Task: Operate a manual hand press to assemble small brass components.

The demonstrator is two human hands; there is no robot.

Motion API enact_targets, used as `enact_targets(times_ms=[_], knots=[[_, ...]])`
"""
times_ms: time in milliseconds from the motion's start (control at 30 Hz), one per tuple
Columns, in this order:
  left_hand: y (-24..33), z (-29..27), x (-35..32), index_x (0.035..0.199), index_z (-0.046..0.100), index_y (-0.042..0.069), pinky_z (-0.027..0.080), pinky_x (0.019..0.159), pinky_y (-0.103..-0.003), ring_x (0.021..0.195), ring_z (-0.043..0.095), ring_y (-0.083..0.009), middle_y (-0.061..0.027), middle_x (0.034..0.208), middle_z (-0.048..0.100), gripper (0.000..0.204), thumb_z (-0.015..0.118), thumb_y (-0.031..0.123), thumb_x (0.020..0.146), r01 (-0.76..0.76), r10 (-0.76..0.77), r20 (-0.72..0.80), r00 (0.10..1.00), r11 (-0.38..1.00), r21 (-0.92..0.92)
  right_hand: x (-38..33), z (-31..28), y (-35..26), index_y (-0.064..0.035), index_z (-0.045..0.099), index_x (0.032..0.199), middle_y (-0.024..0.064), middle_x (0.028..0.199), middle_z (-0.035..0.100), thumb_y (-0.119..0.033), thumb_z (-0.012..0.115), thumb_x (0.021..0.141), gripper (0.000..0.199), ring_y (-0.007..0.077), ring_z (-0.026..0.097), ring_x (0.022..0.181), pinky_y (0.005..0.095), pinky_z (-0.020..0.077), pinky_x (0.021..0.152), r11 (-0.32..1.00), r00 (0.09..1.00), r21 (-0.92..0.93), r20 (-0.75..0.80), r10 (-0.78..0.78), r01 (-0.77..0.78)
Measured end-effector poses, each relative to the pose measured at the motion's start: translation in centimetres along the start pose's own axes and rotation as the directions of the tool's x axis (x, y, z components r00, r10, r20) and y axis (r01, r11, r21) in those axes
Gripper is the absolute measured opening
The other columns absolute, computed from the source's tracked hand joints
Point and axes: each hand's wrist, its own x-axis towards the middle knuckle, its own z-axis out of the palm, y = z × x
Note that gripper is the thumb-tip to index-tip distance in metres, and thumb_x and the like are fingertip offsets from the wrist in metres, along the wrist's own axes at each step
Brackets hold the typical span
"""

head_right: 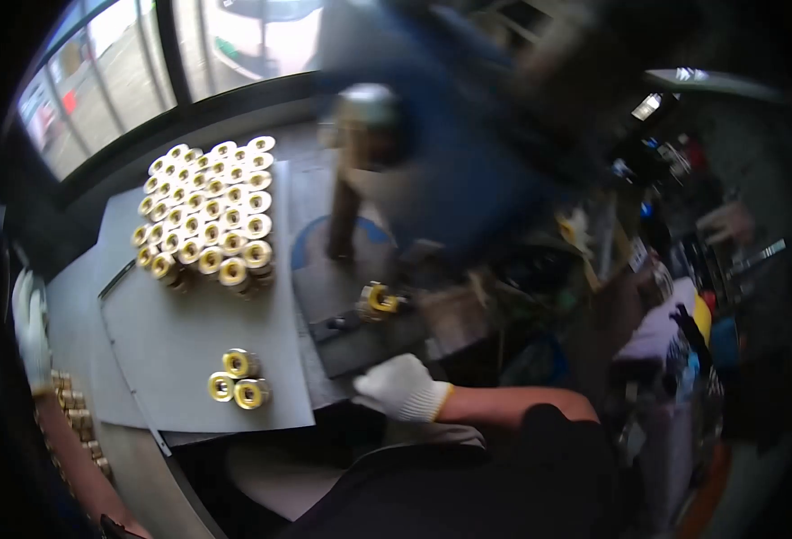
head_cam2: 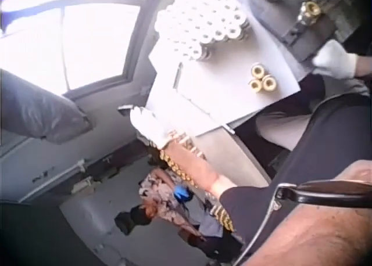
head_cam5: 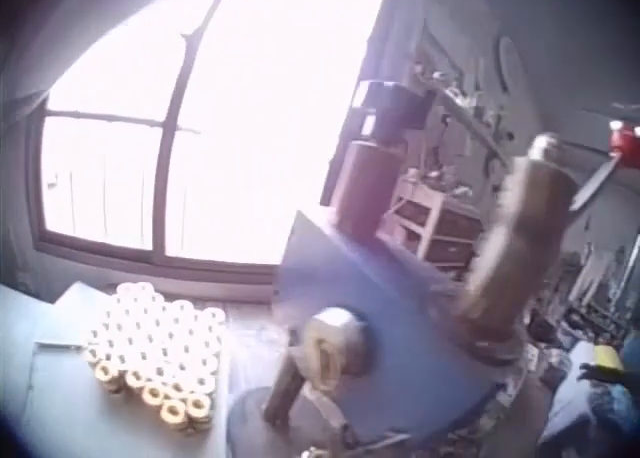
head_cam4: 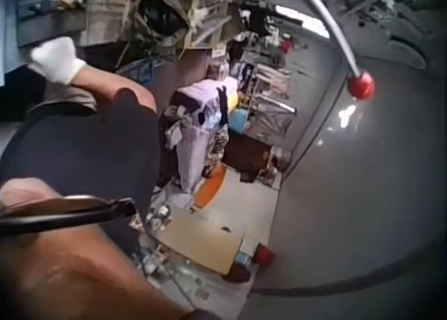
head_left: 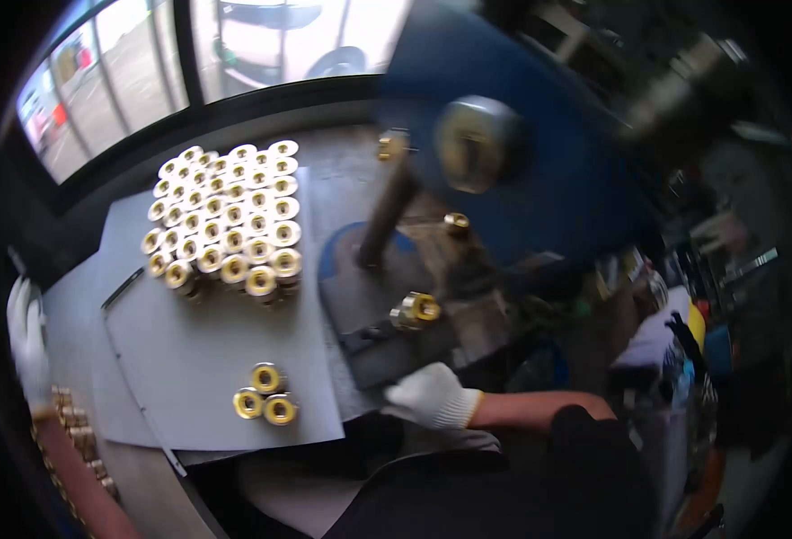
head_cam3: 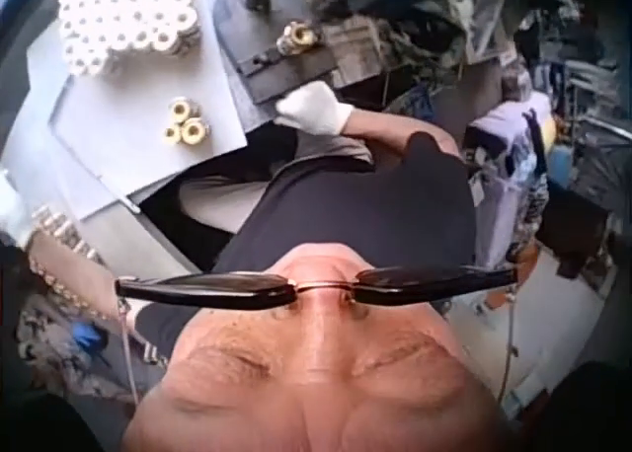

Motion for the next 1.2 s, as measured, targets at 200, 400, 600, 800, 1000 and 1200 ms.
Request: enact_targets(times_ms=[200,400,600,800,1000,1200], knots=[[25.5,0.4,-18.3,0.160,0.062,-0.004,0.056,0.105,-0.038,0.121,0.069,-0.0246,-0.0206,0.173,0.055,0.050,0.062,0.008,0.112,-0.191,0.217,0.280,0.935,0.974,-0.119,-0.4,-0.3,-0.3,-0.0102,0.072,0.087,0.0122,0.078,0.075,-0.041,0.082,0.098,0.034,0.0385,0.078,0.074,0.0542,0.0593,0.064,0.998,0.998,-0.005,-0.035,0.056,-0.056],[41.1,8.2,-28.3,0.144,0.073,-0.005,0.053,0.118,-0.049,0.136,0.069,-0.0402,-0.0266,0.164,0.060,0.047,0.071,0.010,0.100,-0.228,0.330,0.709,0.623,0.944,-0.239,-0.7,0.9,0.2,-0.0103,0.073,0.088,0.0123,0.081,0.076,-0.044,0.084,0.096,0.036,0.0382,0.078,0.076,0.0544,0.0599,0.066,1.000,0.982,0.001,-0.188,-0.020,0.021],[48.9,23.4,-29.9,0.141,0.073,-0.003,0.060,0.109,-0.047,0.131,0.072,-0.0411,-0.0199,0.152,0.070,0.046,0.078,0.002,0.095,-0.322,0.634,0.669,0.387,0.773,-0.546,1.5,1.3,0.4,-0.0116,0.074,0.085,0.0064,0.089,0.078,-0.035,0.066,0.098,0.028,0.0293,0.079,0.085,0.0462,0.0591,0.073,1.000,0.998,0.010,0.067,0.005,-0.006],[53.6,35.1,-29.4,0.139,0.073,-0.002,0.059,0.107,-0.050,0.125,0.071,-0.0428,-0.0194,0.148,0.070,0.041,0.071,0.008,0.100,-0.473,0.789,0.550,0.274,0.609,-0.637,2.1,13.3,2.4,-0.0131,0.071,0.099,0.0098,0.094,0.072,-0.051,0.062,0.109,0.040,0.0294,0.075,0.094,0.0470,0.0587,0.086,0.712,0.912,0.645,-0.410,0.016,0.278],[58.3,43.1,-29.1,0.129,0.077,-0.002,0.060,0.108,-0.048,0.125,0.072,-0.0420,-0.0177,0.144,0.071,0.032,0.071,0.008,0.099,-0.408,0.759,0.625,0.183,0.637,-0.654,2.8,15.1,2.7,-0.0138,0.073,0.114,0.0105,0.109,0.074,-0.055,0.061,0.110,0.043,0.0278,0.074,0.108,0.0472,0.0568,0.097,0.398,0.882,0.815,-0.470,0.027,0.422],[59.2,48.2,-27.3,0.121,0.080,-0.002,0.061,0.105,-0.050,0.119,0.074,-0.0399,-0.0158,0.141,0.073,0.028,0.069,0.011,0.099,-0.593,0.713,0.675,0.189,0.631,-0.500,-1.1,0.9,0.4,-0.0194,0.030,0.184,0.0088,0.193,0.026,-0.056,0.041,0.123,0.072,0.0284,0.023,0.177,0.0446,0.0191,0.142,0.710,0.971,0.695,0.230,-0.070,-0.113]])
